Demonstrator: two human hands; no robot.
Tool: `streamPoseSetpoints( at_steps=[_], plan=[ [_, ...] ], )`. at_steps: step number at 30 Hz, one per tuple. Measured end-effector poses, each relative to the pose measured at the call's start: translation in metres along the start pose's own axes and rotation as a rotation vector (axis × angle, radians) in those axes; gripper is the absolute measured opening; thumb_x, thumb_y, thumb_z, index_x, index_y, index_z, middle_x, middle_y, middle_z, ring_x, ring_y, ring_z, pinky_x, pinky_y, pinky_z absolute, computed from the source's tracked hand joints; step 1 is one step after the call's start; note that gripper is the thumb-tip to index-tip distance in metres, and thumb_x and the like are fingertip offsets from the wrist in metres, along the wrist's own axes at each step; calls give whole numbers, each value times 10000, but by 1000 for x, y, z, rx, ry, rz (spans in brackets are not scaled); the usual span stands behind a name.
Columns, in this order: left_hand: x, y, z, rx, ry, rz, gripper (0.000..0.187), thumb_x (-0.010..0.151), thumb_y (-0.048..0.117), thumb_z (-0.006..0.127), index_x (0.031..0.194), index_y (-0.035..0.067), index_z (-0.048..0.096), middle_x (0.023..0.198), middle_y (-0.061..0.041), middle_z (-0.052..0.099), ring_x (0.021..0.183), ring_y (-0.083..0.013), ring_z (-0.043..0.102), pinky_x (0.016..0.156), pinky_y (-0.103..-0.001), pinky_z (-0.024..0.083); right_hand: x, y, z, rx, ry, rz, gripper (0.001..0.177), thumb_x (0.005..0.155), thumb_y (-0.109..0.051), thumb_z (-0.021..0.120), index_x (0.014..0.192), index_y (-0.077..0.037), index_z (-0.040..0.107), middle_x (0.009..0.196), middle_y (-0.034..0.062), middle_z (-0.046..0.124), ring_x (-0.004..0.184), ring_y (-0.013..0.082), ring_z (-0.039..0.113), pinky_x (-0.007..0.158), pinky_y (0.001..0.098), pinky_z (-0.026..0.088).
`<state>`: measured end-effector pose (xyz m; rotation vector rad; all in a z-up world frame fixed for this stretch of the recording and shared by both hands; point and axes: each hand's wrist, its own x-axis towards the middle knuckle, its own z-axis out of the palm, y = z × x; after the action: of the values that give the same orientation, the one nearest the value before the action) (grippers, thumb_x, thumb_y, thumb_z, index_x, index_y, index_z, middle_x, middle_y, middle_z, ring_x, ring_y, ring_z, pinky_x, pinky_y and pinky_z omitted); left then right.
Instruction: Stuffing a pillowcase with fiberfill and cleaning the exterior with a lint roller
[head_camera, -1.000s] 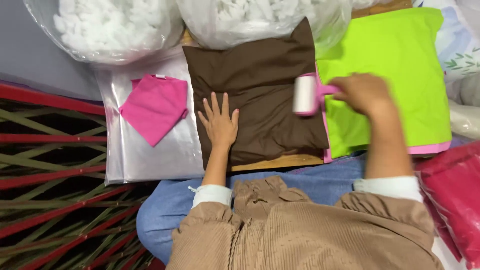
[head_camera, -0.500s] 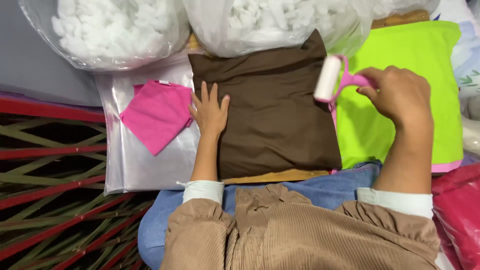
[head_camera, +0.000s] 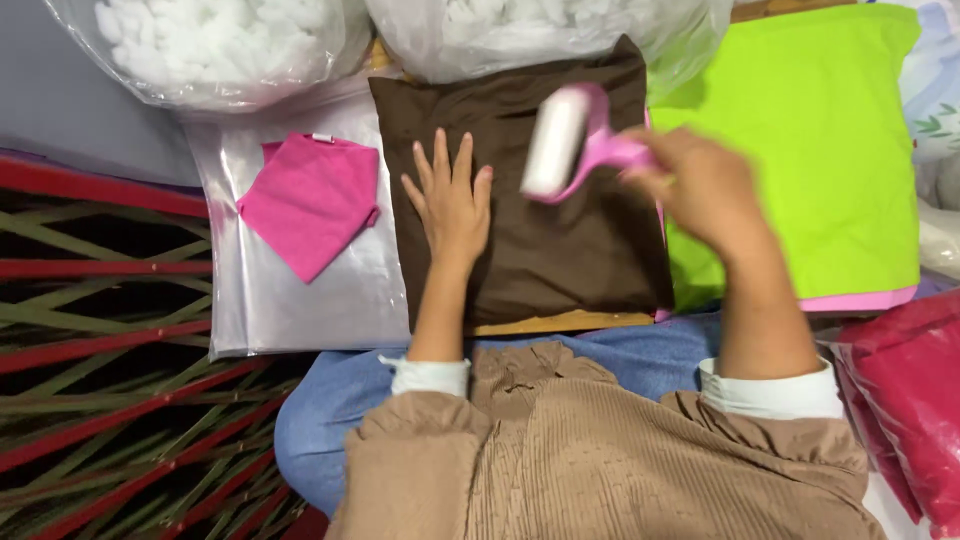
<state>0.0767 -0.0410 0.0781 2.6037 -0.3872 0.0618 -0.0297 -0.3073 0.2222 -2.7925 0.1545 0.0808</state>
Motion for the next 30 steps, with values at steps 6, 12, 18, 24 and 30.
streamPoseSetpoints(
  at_steps=[6, 12, 18, 24, 30],
  plan=[
    [-51, -52, 50, 174, 5, -17, 568, 1076, 487, 474, 1594, 271, 386, 1695, -126, 236, 1563, -395, 165, 1210, -688, 159, -10, 66, 21, -332, -224, 56, 351, 956, -493, 670, 1233, -294, 752, 963, 159, 765, 1007, 408, 736, 850, 545, 571],
    [-90, -3, 5, 182, 48, -8, 618, 1039, 482, 522, 1592, 239, 390, 1675, -172, 272, 1551, -454, 154, 1187, -713, 156, -63, 0, -15, 119, -204, -38, 413, 944, -359, 680, 1335, -227, 690, 1077, 285, 712, 1097, 534, 642, 903, 637, 503],
    [-111, -59, 49, 292, -284, -129, 688, 1024, 629, 394, 1631, 340, 249, 1731, -66, 119, 1591, -345, 43, 1223, -667, 75, -54, 84, 82, -274, -228, 46, 395, 911, -462, 720, 1292, -356, 717, 1041, 141, 766, 1073, 386, 724, 888, 543, 574],
    [-124, 14, -15, 153, -179, -62, 633, 1055, 518, 453, 1632, 314, 288, 1715, -148, 158, 1576, -435, 55, 1214, -669, 115, -120, 10, 44, -38, -42, 82, 381, 930, -424, 700, 1298, -325, 700, 1064, 209, 727, 1101, 450, 687, 899, 599, 548],
    [-120, -37, 47, 325, -210, -9, 407, 987, 517, 584, 1388, 450, 604, 1682, -25, 294, 1578, -391, 93, 1200, -688, 127, -108, 43, 126, -233, -11, 186, 361, 859, -454, 768, 1211, -382, 730, 966, 93, 743, 1000, 346, 745, 816, 522, 594]
  ],
)
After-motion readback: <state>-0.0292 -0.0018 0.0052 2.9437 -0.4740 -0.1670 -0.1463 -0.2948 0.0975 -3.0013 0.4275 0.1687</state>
